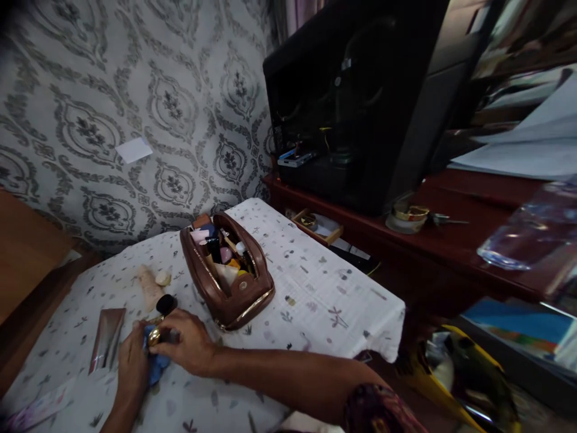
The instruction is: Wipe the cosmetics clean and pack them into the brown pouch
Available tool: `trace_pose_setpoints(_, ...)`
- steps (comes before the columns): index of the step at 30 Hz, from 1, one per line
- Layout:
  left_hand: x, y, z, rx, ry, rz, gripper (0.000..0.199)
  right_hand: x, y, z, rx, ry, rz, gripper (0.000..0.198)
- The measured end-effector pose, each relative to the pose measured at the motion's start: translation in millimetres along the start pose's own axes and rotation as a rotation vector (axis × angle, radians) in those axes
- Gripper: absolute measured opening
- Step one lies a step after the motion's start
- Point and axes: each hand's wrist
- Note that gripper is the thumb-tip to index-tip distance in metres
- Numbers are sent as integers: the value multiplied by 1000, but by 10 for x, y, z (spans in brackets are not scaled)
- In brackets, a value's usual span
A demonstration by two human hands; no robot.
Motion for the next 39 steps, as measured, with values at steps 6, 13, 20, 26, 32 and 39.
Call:
trace_pose_setpoints(6,-10,16,-36,-35,-42,-24,70,48,54,-111,-21,78,-119,14)
trace_pose_setpoints(13,44,68,-15,-83,-93,117,60,39,-5,-54,-359,-114,-154,11)
trace_pose_setpoints(20,-33,117,-41,-327,-214,-158,42,64,-2,-83,-446,15,-203,35)
trace_pose_setpoints(26,28,102,-62,-252,-265,-118,48,92,11,-87,-468,-52,-314,31)
trace_pose_setpoints(32,92,90,-144,-237,-243,-138,47,114,-6,-12,-415,2,-423,34)
trace_pose_setpoints(39,97,122,-91,-160,-176,-39,47,118,19,-120,-360,163,-362,31)
Point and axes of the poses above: each hand's wrist, its own y-axis away from the middle knuckle, its own x-axis out of the back of the hand, z = x × y, and after that the axes turned 7 degrees about -z, right-handed
